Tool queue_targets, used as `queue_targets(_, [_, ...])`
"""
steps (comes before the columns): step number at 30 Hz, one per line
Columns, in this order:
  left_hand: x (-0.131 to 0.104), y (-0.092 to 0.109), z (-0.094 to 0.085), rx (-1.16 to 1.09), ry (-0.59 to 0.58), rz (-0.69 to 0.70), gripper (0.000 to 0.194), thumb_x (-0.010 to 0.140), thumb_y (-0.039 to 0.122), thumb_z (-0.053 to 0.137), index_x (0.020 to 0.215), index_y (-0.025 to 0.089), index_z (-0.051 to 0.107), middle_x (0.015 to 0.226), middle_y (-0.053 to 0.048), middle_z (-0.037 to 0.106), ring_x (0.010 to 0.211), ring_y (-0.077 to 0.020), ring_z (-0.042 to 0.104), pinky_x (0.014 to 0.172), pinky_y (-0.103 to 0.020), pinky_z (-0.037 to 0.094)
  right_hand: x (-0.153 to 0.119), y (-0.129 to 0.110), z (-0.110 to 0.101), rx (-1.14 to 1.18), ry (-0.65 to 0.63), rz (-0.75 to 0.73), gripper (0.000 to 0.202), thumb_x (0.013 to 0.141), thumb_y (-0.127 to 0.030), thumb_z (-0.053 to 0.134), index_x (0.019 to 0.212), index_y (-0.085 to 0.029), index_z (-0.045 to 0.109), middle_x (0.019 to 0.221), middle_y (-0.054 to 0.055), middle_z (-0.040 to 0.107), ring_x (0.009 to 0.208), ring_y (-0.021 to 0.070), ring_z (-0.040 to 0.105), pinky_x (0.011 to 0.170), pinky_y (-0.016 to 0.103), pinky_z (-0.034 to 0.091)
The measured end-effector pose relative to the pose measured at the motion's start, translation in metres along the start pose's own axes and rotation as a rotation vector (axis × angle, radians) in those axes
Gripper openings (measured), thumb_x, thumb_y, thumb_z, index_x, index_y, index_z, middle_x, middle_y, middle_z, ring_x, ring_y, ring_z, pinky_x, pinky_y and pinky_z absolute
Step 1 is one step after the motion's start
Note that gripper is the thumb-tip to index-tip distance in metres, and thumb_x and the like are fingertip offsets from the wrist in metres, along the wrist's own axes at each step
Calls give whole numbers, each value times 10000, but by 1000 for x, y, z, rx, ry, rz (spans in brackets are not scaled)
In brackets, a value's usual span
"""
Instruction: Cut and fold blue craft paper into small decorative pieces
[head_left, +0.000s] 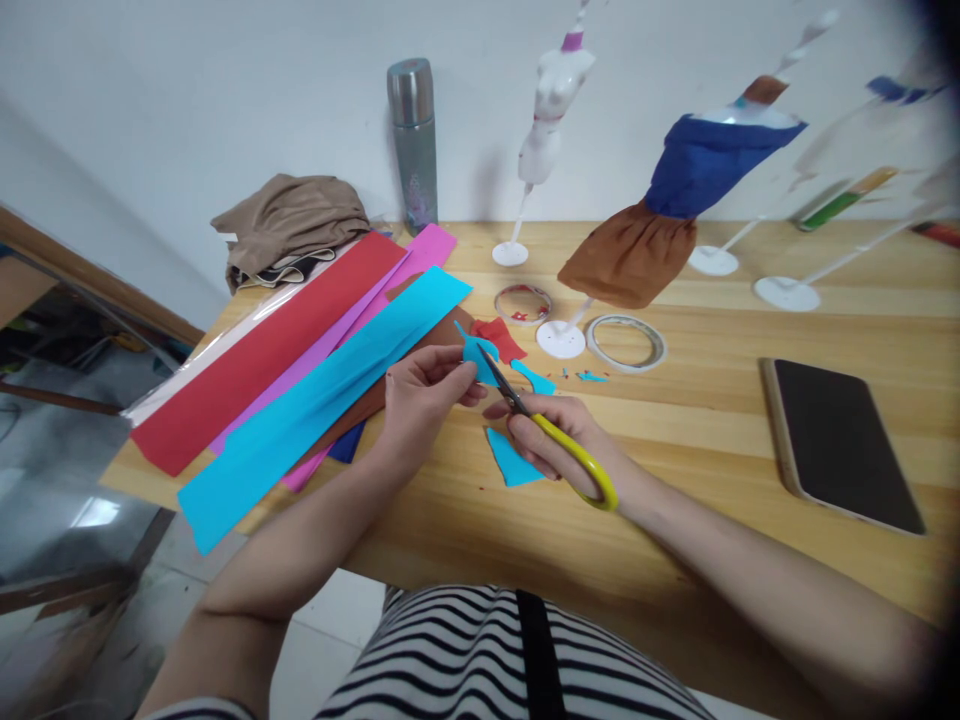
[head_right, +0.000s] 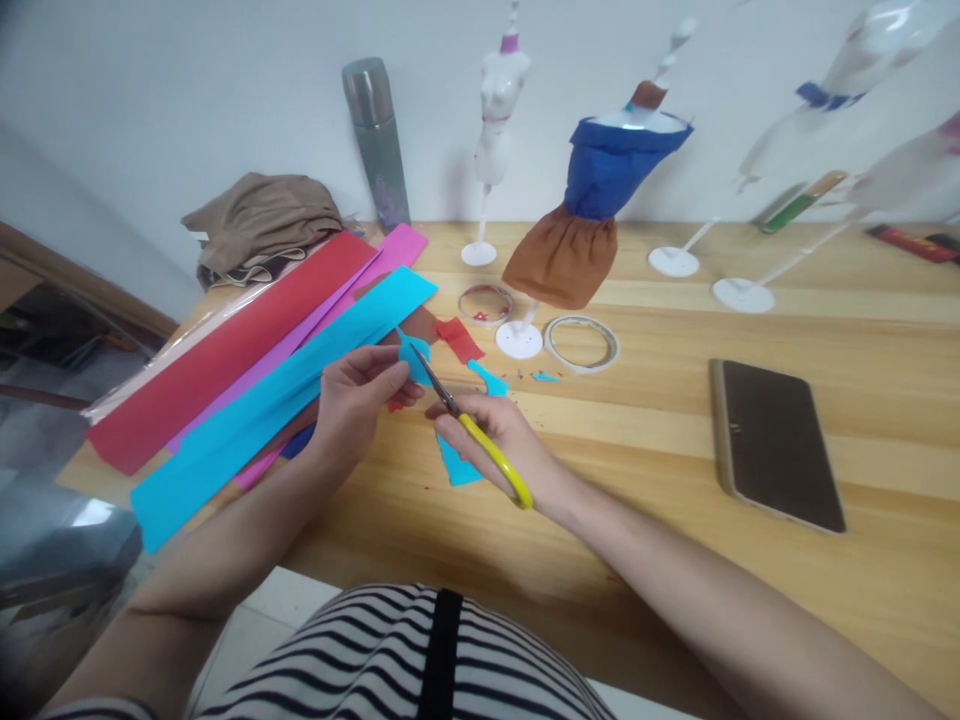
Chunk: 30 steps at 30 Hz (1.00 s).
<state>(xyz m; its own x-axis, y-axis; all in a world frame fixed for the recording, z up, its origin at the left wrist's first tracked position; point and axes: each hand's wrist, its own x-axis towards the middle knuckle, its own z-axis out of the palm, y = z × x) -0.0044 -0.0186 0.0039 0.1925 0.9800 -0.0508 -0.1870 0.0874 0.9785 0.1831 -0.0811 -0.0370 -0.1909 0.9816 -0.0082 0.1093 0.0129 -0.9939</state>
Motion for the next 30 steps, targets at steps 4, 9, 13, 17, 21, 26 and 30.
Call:
queue_targets(4, [0, 0, 0, -23, 9, -6, 361, 786, 485, 921, 958, 184, 824, 705, -48, 807, 655, -221, 802, 610, -302, 634, 0, 0, 1, -7, 13, 11, 605, 942, -796, 651, 1016, -212, 795, 586, -34, 492, 530, 153, 452, 468, 302, 342])
queue_targets(9, [3, -3, 1, 19, 52, 4, 421, 692, 486, 971, 932, 182, 805, 685, -31, 780, 610, -218, 773, 593, -324, 623, 0, 1, 2, 3, -6, 21, 606, 941, -791, 656, 1030, -208, 795, 548, -57, 462, 488, 137, 415, 451, 294, 327])
queue_targets(13, [4, -4, 1, 15, 70, 14, 370, 695, 426, 958, 919, 182, 795, 717, -25, 786, 590, -193, 750, 564, -304, 599, -1, -1, 3, 11, -14, 35, 638, 930, -819, 646, 1032, -207, 794, 504, -78, 425, 440, 119, 361, 426, 288, 289])
queue_targets(17, [3, -1, 2, 24, 73, 36, 351, 690, 403, 961, 900, 183, 787, 698, -15, 771, 572, -177, 737, 544, -288, 586, -1, -2, 3, 13, -17, 35, 642, 933, -811, 648, 1036, -194, 791, 497, -80, 446, 424, 108, 347, 422, 284, 281])
queue_targets(21, [2, 3, 4, 41, 81, 28, 367, 657, 402, 981, 889, 185, 797, 694, -16, 774, 566, -179, 731, 549, -296, 594, -1, -2, 3, 18, -37, 27, 613, 954, -791, 638, 1005, -196, 774, 496, -83, 438, 419, 102, 340, 422, 279, 277])
queue_targets(26, [3, 4, 4, 50, 89, 22, 380, 644, 405, 986, 897, 182, 811, 693, -18, 776, 566, -181, 731, 549, -301, 597, -2, -3, 3, 39, -50, 40, 590, 966, -772, 632, 1003, -197, 757, 499, -81, 449, 413, 99, 340, 411, 273, 267])
queue_targets(30, [3, 4, 4, 26, 80, 22, 370, 640, 375, 984, 893, 174, 806, 679, -13, 773, 549, -169, 726, 535, -278, 583, -3, -12, 5, 62, -41, 74, 581, 935, -773, 659, 987, -200, 735, 503, -84, 459, 410, 96, 349, 403, 266, 270])
